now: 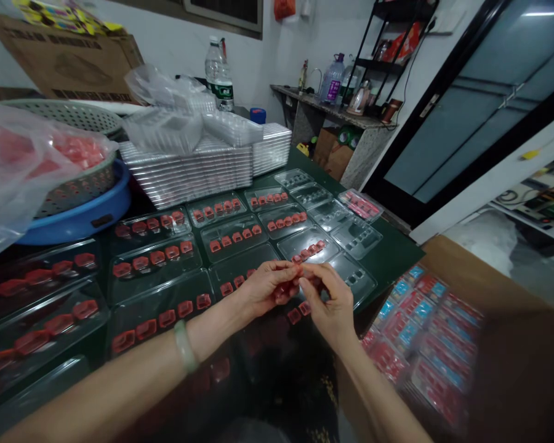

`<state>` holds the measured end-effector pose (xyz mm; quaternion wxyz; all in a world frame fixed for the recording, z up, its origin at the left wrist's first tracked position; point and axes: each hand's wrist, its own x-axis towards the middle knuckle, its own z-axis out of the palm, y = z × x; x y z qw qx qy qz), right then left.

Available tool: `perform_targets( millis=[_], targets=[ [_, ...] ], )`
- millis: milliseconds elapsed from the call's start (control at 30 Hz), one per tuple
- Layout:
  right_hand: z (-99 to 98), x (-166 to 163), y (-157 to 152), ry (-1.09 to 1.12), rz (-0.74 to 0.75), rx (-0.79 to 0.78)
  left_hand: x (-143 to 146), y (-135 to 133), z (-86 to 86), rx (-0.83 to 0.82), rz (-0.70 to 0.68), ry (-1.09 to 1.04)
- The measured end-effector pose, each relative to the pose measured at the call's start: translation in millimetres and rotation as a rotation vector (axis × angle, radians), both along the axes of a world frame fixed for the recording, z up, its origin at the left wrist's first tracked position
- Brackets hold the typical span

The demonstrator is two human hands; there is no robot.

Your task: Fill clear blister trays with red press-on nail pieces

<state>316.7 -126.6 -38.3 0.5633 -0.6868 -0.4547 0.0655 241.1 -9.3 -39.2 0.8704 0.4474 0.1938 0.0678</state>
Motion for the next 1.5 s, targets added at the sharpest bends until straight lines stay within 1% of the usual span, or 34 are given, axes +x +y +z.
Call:
perform_targets(
  millis=[100, 167, 233, 300, 400, 500, 567, 633, 733, 800, 900, 1033, 1233, 1500],
  targets=[
    [2.3, 8.3, -2.6, 0.090, 0.036, 0.002, 0.0, 2.1, -2.3, -0.027, -0.088, 0.006],
    [2.4, 13.7, -4.1, 0.149, 0.089, -0.025, -0.2, 3.0, -5.0, 0.001, -0.143, 0.009],
    [1.6, 16.9, -5.4, 0.161, 0.119, -0.051, 0.4, 3.0, -7.7, 0.033, -0.172, 0.020],
    [-0.4, 17.6, -6.5, 0.129, 0.110, -0.076, 2.5, 1.9, -9.8, 0.073, -0.165, 0.042],
    [-4.7, 17.9, -8.1, 0.108, 0.061, -0.094, 9.1, -1.5, -10.5, 0.109, -0.118, 0.108],
    [-7.7, 28.0, -9.5, 0.127, 0.033, -0.105, 16.9, -3.0, -8.3, 0.046, -0.122, 0.161],
    [-9.2, 45.8, -8.7, 0.101, 0.004, -0.117, 19.9, -0.7, -7.2, -0.038, -0.150, 0.143],
    [-12.5, 72.7, -4.8, 0.016, -0.066, -0.132, 19.7, 4.5, -7.7, -0.119, -0.152, 0.120],
    [-23.1, 119.2, 7.4, -0.233, -0.165, -0.204, 13.9, 14.3, -11.1, -0.182, -0.122, 0.109],
    [-32.5, 144.2, 17.7, -0.360, -0.170, -0.256, 8.5, 19.8, -13.0, -0.187, -0.110, 0.098],
    [-44.4, 163.8, 31.2, -0.427, -0.141, -0.295, 2.0, 25.1, -13.1, -0.181, -0.097, 0.092],
    [-50.8, 168.0, 39.6, -0.500, -0.081, -0.346, -0.7, 27.7, -11.8, -0.177, -0.098, 0.101],
    [-47.4, 166.1, 39.4, -0.603, -0.020, -0.452, 3.9, 27.5, -13.9, -0.163, -0.098, 0.090],
    [-45.1, 155.8, 39.5, -0.707, -0.019, -0.618, 3.9, 27.6, -16.6, -0.164, -0.095, 0.098]
  ],
)
